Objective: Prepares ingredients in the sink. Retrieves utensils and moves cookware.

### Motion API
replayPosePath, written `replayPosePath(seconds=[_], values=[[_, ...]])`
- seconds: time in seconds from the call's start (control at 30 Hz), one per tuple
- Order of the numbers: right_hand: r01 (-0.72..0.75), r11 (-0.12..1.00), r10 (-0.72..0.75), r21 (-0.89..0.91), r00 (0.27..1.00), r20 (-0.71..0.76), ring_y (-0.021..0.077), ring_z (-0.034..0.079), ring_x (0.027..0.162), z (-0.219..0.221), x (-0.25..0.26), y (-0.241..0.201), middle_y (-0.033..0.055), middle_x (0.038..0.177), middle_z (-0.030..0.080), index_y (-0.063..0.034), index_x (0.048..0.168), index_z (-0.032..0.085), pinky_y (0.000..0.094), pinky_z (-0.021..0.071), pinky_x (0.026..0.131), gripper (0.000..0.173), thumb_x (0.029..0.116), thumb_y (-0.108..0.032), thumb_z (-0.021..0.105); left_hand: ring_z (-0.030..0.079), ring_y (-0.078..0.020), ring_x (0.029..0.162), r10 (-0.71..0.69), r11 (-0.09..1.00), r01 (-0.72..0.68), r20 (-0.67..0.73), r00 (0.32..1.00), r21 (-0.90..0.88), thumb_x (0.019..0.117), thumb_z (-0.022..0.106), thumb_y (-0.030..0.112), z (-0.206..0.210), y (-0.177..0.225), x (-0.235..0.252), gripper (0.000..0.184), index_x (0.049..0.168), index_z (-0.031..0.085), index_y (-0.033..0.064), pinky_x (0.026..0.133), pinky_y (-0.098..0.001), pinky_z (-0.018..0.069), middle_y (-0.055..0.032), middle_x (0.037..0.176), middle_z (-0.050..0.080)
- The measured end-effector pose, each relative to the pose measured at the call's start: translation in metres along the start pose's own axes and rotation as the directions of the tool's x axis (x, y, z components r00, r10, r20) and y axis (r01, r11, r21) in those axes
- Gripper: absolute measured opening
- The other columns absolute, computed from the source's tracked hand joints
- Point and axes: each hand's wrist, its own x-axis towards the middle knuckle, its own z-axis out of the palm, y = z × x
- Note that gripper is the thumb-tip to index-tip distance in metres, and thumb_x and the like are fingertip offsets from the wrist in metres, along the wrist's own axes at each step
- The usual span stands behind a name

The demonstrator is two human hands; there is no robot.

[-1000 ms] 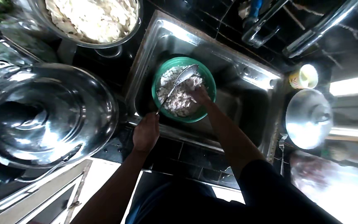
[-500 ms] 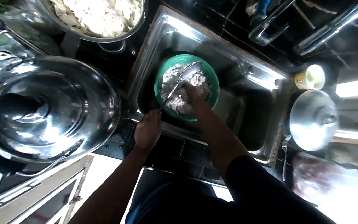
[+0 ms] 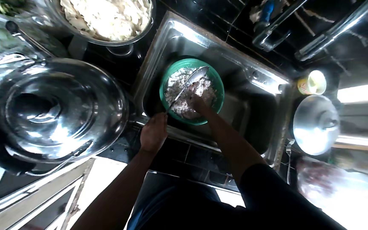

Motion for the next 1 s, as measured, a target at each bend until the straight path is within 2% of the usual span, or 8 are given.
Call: replayPosePath(seconds=[0.1,0.23,0.4,0.5,0.63,0.73,0.87,1.0], values=[[-0.011,0.983,0.029,0.183,0.995,-0.098,0.0429,0.056,0.13,-0.011,-0.009,0.009,0.0295,0.136,0.059,0.0054,0.136,0.058,0.0563,0.042,0.112,0.041,0.104,-0.021,0.06,0.072,-0.0461,0.094,0.007,1.0,-0.007,-0.01,1.0,0.005,0.109,0.049,0.018,0.001,-0.001,0.0,0.031,0.122,0.064,-0.0055,0.078,-0.0601,0.0575,-0.0271,0.108,0.07],[-0.011,0.98,0.04,0.2,0.989,-0.14,0.0409,0.063,0.118,-0.017,-0.014,0.015,0.0238,0.123,0.067,-0.0031,0.126,0.068,0.063,0.0467,0.102,0.041,0.1058,-0.037,0.056,0.071,-0.0457,0.098,-0.007,1.0,0.007,0.031,0.999,0.005,0.11,0.046,0.019,-0.001,-0.001,0.001,0.033,0.123,0.064,-0.0046,0.081,-0.0609,0.0568,-0.0269,0.112,0.069],[0.048,0.989,-0.008,0.137,0.96,-0.281,0.0405,0.059,0.126,-0.027,-0.032,0.003,0.0237,0.132,0.064,-0.002,0.127,0.069,0.0584,0.0458,0.108,0.036,0.1008,-0.027,0.066,0.072,-0.0456,0.095,0.023,1.0,-0.023,-0.009,1.0,0.009,0.1092,0.048,0.018,0.001,-0.002,0.0,0.031,0.119,0.065,-0.0055,0.079,-0.06,0.0573,-0.0264,0.109,0.07],[0.173,0.972,-0.057,0.157,0.829,-0.557,0.0406,0.065,0.117,-0.033,-0.043,-0.006,0.0255,0.123,0.068,0.0007,0.123,0.071,0.0564,0.0497,0.103,0.033,0.0958,-0.019,0.07,0.071,-0.0465,0.097,0.009,1.0,-0.009,0.014,1.0,-0.002,0.1097,0.047,0.018,-0.001,-0.001,0.001,0.032,0.122,0.064,-0.0056,0.081,-0.0608,0.0567,-0.0275,0.111,0.069],[0.039,0.999,-0.048,-0.037,0.961,-0.271,0.0441,0.058,0.127,-0.011,-0.017,0.016,0.0259,0.136,0.06,-0.0036,0.136,0.063,0.0591,0.0471,0.107,0.04,0.0955,-0.006,0.064,0.071,-0.047,0.097,-0.052,0.999,0.051,0.065,0.997,0.013,0.1107,0.045,0.022,-0.002,0.002,0.0,0.035,0.126,0.063,-0.0042,0.081,-0.0621,0.0565,-0.0274,0.112,0.069],[0.137,0.99,-0.117,0.028,0.922,-0.369,0.0406,0.06,0.125,-0.013,-0.01,0.02,0.0239,0.132,0.064,-0.0029,0.134,0.064,0.0548,0.0481,0.107,0.039,0.0947,-0.003,0.065,0.071,-0.048,0.091,-0.041,0.999,0.041,0.023,0.999,0.01,0.1107,0.045,0.021,0.0,0.0,0.001,0.035,0.123,0.063,-0.0053,0.076,-0.0621,0.0567,-0.0285,0.106,0.069],[0.027,0.999,-0.018,0.023,0.946,-0.322,0.042,0.067,0.114,-0.017,-0.023,0.01,0.0207,0.123,0.07,-0.0128,0.134,0.066,0.0627,0.0515,0.096,0.035,0.1012,-0.023,0.062,0.071,-0.0479,0.09,-0.02,1.0,0.02,-0.003,1.0,0.015,0.1105,0.045,0.021,0.003,-0.002,0.001,0.034,0.121,0.063,-0.0051,0.075,-0.0623,0.0566,-0.0279,0.105,0.069],[0.086,0.996,-0.074,0.024,0.948,-0.308,0.0418,0.06,0.125,-0.011,-0.025,0.016,0.0235,0.136,0.061,-0.0065,0.126,0.07,0.0586,0.05,0.103,0.03,0.0966,-0.004,0.062,0.071,-0.0487,0.09,-0.039,0.999,0.039,0.013,0.999,0.007,0.1106,0.045,0.022,0.0,0.0,0.001,0.034,0.123,0.063,-0.0046,0.074,-0.0626,0.0565,-0.0283,0.106,0.069]])
